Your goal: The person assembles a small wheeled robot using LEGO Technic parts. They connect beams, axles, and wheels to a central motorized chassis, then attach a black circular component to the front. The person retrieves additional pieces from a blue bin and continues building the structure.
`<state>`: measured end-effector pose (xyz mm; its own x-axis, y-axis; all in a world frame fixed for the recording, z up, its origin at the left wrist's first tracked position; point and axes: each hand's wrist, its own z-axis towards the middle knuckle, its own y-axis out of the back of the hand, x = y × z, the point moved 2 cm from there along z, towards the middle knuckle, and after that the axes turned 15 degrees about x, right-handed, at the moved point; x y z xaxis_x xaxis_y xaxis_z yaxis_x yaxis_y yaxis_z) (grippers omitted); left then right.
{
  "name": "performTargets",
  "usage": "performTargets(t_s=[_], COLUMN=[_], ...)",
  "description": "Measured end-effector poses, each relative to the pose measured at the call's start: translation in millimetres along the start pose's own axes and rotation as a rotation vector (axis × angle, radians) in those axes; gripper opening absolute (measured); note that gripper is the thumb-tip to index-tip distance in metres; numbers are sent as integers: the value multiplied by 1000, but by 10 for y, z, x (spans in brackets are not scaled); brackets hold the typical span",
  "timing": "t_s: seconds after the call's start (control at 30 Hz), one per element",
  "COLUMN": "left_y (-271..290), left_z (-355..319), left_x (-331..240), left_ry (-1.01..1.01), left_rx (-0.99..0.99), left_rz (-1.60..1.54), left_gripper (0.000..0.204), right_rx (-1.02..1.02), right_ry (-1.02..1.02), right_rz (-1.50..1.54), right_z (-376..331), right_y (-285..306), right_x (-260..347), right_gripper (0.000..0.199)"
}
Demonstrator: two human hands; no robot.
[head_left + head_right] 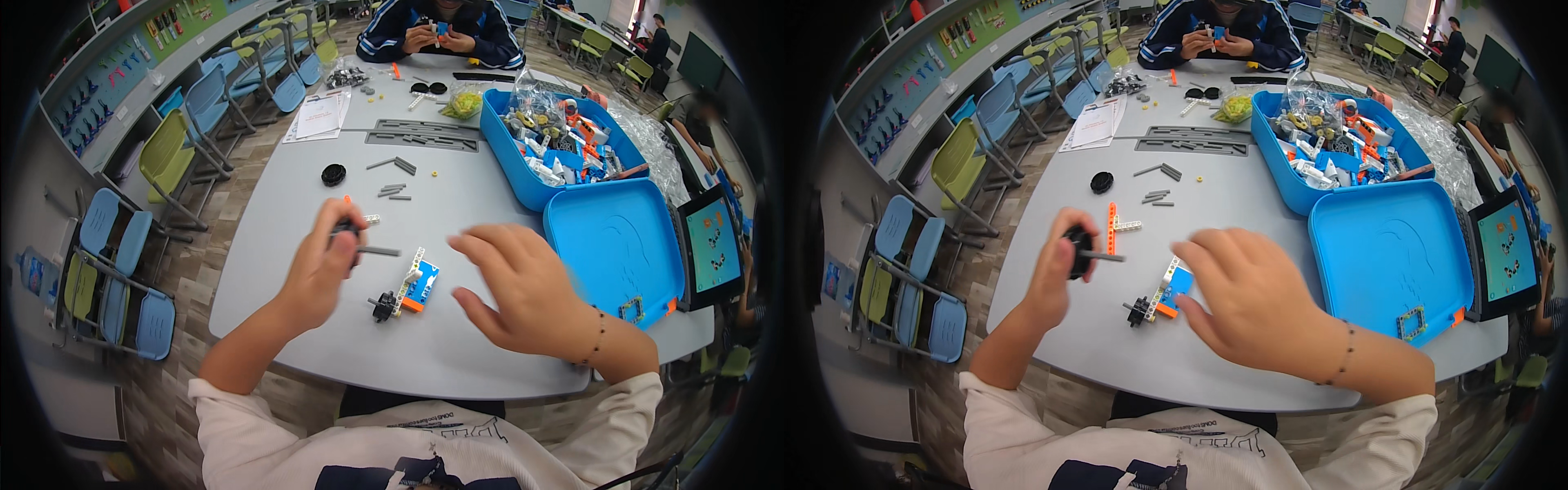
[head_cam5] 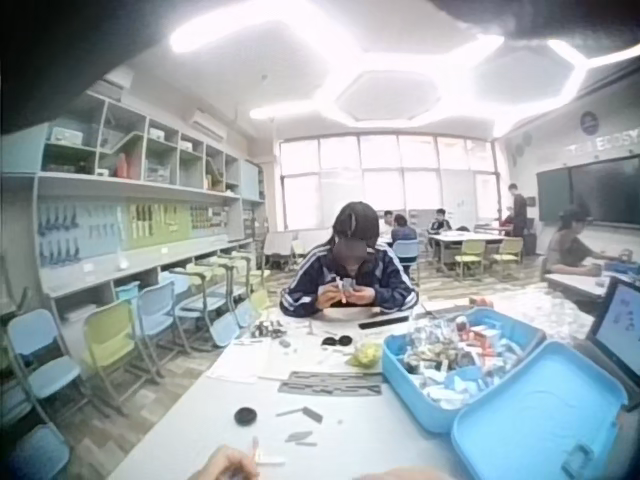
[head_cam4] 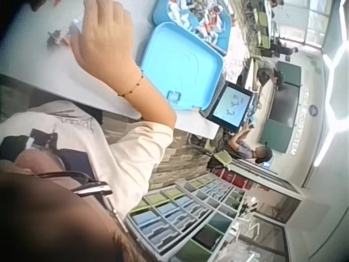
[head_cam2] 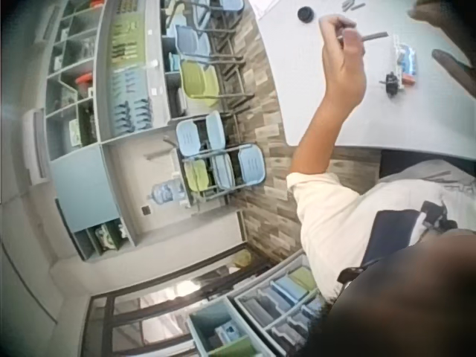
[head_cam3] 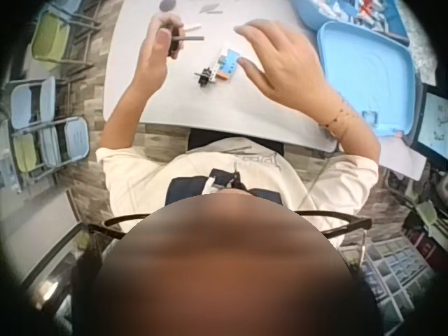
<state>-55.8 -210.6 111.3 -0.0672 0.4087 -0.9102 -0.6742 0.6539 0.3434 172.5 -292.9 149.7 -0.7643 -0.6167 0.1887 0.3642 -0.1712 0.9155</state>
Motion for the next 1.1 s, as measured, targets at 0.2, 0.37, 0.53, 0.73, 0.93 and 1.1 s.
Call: performTargets(t_s=[0.2, 0.37, 0.53, 0.73, 0.93, 1.1], left_y=[-336, -312, -262, -179, -136, -174], left_z=[463, 508, 517, 483, 489, 413], left_x=[-5, 27, 4, 2, -6, 78], left_ry=[148, 298, 260, 181, 106, 41], left_rx=[140, 272, 228, 129, 128, 94], left_rz=[-230, -562, -485, -378, -324, -226], left_gripper=[43, 36, 30, 26, 30, 28], right_rx=[-6, 46, 271, 347, 500, 511], right_ry=[113, 221, 52, -216, -374, -357], right_rz=[-522, -387, 629, 1205, 1370, 1357], right_z=[414, 465, 577, 610, 541, 443], right_y=[-294, -355, -364, -459, -387, -372], right_x=[-69, -234, -392, -378, -446, -423], right_gripper=[18, 19, 22, 29, 31, 33])
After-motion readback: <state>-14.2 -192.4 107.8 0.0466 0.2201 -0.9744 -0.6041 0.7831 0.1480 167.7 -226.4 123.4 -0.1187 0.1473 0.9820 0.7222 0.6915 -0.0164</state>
